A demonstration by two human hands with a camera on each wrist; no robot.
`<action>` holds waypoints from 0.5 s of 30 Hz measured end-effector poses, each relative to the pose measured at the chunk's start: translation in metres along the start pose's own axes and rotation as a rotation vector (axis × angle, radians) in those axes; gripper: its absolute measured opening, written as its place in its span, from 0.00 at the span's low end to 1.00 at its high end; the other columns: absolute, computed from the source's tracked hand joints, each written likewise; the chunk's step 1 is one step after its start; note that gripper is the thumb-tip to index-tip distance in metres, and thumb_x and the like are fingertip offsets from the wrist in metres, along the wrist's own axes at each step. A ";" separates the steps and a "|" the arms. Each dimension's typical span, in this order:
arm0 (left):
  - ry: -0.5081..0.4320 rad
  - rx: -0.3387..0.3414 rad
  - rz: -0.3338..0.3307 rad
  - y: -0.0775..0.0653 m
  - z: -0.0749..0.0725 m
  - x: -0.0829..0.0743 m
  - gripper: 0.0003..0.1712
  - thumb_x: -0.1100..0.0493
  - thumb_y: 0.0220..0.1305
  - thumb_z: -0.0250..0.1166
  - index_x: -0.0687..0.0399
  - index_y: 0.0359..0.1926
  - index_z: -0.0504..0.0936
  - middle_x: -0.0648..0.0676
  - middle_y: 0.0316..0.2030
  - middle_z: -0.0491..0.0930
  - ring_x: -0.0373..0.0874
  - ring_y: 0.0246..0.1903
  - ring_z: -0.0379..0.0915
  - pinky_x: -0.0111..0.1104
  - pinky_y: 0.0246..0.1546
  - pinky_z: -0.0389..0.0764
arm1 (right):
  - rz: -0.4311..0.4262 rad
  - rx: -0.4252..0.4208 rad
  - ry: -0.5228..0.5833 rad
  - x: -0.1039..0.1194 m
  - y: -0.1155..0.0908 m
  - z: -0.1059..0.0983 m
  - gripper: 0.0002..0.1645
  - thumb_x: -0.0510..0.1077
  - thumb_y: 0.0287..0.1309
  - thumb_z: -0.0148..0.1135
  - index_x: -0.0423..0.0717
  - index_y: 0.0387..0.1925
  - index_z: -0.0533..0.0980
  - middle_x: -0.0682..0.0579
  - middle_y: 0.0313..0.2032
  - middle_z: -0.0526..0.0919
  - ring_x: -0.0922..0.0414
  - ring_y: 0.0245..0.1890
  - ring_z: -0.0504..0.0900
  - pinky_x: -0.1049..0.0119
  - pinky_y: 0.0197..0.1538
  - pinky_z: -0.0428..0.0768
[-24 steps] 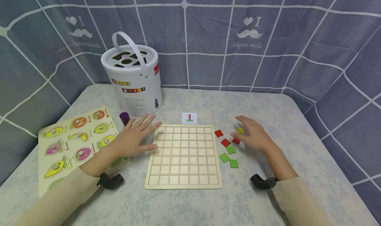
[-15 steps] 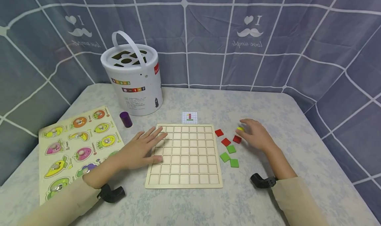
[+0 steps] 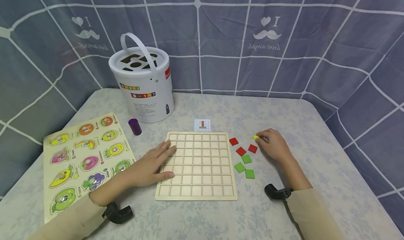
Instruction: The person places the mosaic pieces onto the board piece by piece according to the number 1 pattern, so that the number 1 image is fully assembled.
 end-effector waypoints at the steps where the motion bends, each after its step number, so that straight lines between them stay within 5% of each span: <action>1: -0.012 0.003 -0.006 0.000 0.001 0.001 0.50 0.35 0.67 0.57 0.60 0.76 0.50 0.66 0.75 0.42 0.59 0.74 0.35 0.55 0.68 0.49 | -0.002 -0.001 -0.001 0.000 0.000 0.001 0.17 0.38 0.63 0.62 0.28 0.49 0.78 0.33 0.44 0.78 0.36 0.47 0.75 0.38 0.51 0.71; 15: 0.044 -0.025 -0.033 -0.001 0.010 0.012 0.57 0.29 0.64 0.54 0.66 0.75 0.45 0.62 0.76 0.42 0.54 0.74 0.37 0.51 0.70 0.47 | 0.065 -0.030 0.020 0.002 0.001 0.002 0.15 0.37 0.61 0.64 0.31 0.46 0.76 0.37 0.39 0.78 0.41 0.40 0.77 0.43 0.45 0.75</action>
Point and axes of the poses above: each hand's wrist, its own y-axis towards the middle knuckle, its own z-axis out of the palm, x = y × z, the point moved 4 cm from there along y, towards the middle knuckle
